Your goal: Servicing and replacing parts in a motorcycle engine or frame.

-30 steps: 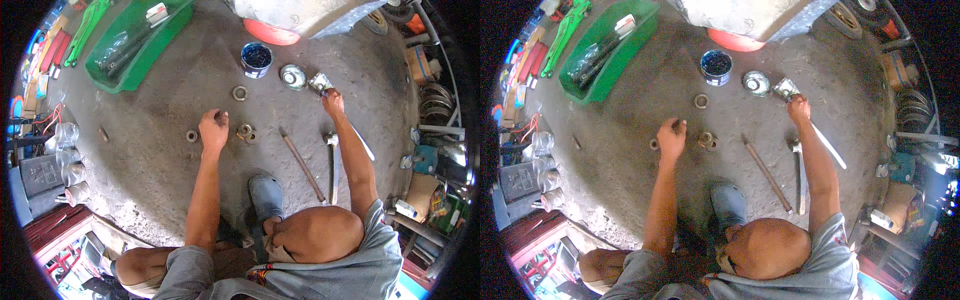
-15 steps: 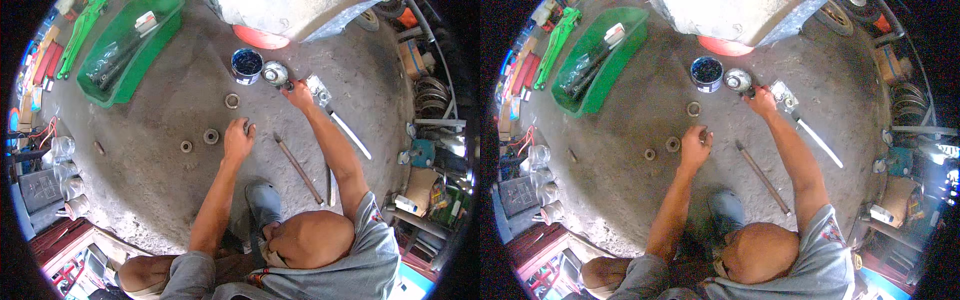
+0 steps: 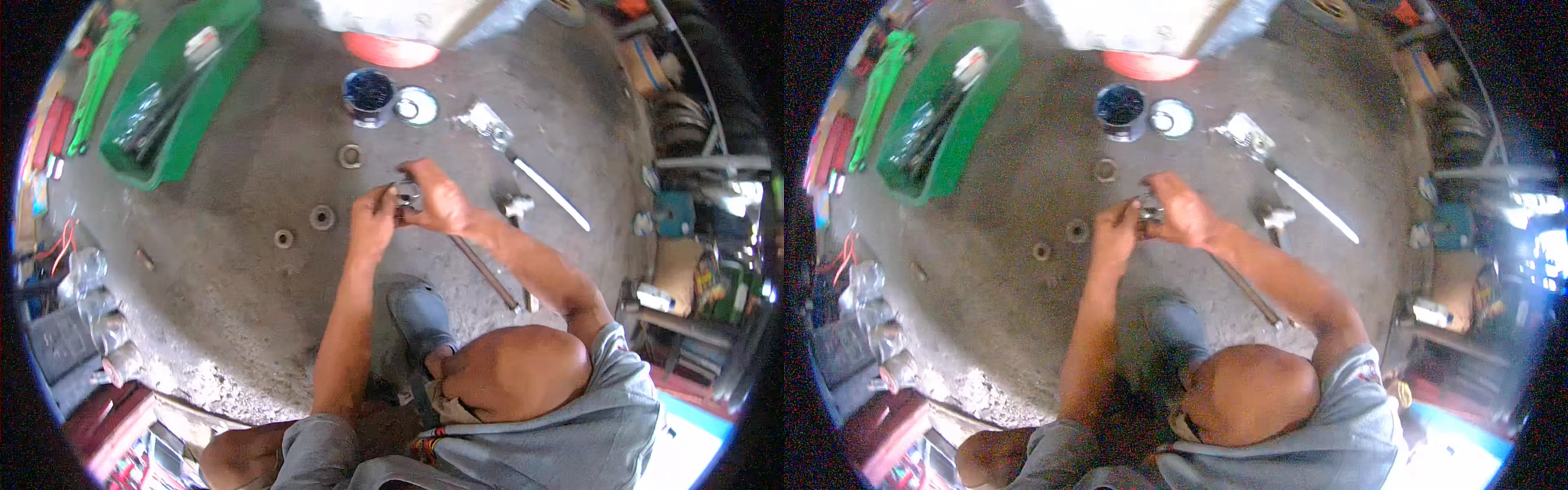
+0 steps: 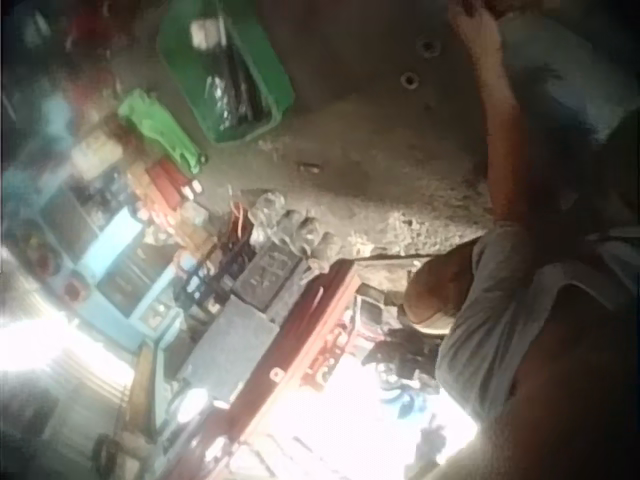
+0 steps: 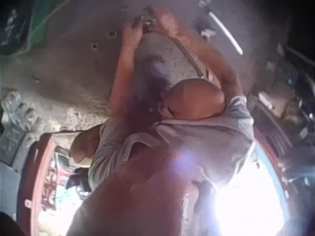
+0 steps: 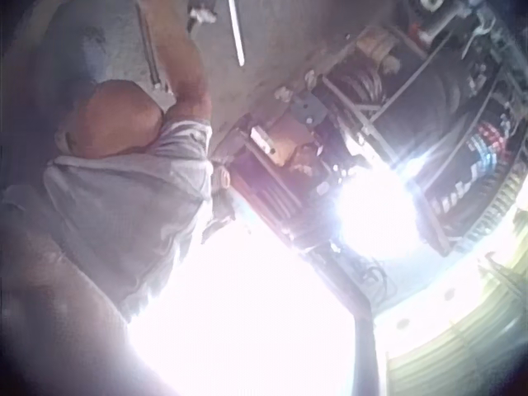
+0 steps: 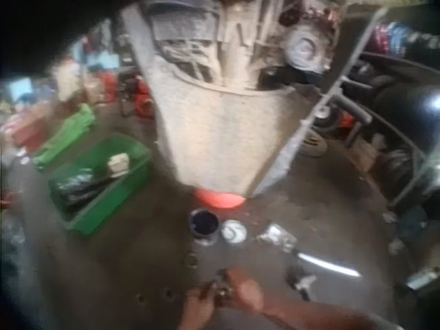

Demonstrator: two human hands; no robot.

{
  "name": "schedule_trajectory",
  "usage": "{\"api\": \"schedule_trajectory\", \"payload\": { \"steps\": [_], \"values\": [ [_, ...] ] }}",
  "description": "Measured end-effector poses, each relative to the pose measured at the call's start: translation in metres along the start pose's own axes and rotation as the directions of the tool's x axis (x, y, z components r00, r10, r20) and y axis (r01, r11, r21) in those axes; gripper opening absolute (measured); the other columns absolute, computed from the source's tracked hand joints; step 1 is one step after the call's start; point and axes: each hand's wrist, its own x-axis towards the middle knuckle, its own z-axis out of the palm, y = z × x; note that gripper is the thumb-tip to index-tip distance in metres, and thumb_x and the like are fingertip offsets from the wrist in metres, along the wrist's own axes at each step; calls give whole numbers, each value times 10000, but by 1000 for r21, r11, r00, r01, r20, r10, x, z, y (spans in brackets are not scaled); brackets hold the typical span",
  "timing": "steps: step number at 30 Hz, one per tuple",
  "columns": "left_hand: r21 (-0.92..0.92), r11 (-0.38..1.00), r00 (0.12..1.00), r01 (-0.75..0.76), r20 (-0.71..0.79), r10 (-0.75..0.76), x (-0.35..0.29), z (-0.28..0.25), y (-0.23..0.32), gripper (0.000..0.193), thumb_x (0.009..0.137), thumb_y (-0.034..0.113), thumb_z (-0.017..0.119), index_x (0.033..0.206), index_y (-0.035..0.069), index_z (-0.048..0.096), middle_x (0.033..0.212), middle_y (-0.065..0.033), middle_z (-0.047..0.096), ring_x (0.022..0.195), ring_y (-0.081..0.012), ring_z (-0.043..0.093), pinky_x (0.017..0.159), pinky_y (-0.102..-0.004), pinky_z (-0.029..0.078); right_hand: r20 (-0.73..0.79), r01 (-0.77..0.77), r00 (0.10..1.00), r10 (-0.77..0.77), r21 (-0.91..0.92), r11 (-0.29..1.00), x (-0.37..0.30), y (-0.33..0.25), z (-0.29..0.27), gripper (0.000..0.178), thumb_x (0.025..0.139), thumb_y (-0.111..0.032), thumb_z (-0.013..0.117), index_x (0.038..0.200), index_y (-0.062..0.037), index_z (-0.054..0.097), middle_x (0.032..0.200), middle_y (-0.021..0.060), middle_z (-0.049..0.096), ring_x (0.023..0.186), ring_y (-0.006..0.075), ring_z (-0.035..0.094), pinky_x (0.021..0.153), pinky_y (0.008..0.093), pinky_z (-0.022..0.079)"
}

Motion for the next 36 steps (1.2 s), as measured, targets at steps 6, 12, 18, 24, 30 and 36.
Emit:
{"api": "schedule_trajectory", "payload": {
  "steps": [6,12,18,24,30,36],
  "values": [
    [-150,986,996,79,-27,-84,-8,-29,16,266,1005,88,505,1204,-67,589,950,-146,684,793,-287,717,652,-352,614,-102,-433,899,426,-63,899,-68,52,-15,747,849,-474,692,1362,14,453,1350,257,498,1246,415,493,1060,473,407],
    [-659,750,986,57,157,63,-9,-55,38,351,958,132,583,1274,-21,571,1029,-147,674,818,-296,694,682,-376,598,-147,-715,598,788,-543,441,-212,131,-29,594,857,-326,684,1277,56,506,1182,337,578,1104,474,574,938,545,465],
    [-702,665,962,254,252,-102,-14,-16,23,178,909,178,667,1024,46,641,850,-53,636,676,-153,592,546,-281,477,-95,-701,655,750,-447,556,-228,159,-28,528,864,-217,651,1281,24,437,1175,310,571,1073,483,569,894,532,470],
    [-622,738,953,262,286,-98,-38,15,12,312,806,63,736,1090,35,612,790,-22,579,620,-96,516,509,-233,389,-68,-643,714,696,-458,614,-208,146,-69,388,830,-221,660,1090,26,512,909,266,623,880,494,606,769,541,480],
    [-541,834,930,113,-239,-280,-109,-22,61,379,856,152,718,1168,8,557,805,-10,569,600,-76,481,489,-242,372,319,-517,507,801,-631,578,-133,3,-92,416,818,-198,688,1097,42,495,909,283,628,855,419,665,719,505,539],
    [-10,997,766,73,-640,-62,-196,-32,131,452,905,346,700,1136,-13,554,804,-83,583,681,-183,536,606,-366,464,542,-202,401,739,-734,648,-144,-125,-163,533,874,-363,667,1193,5,451,1022,312,597,967,470,640,829,529,547]
  ]
}}
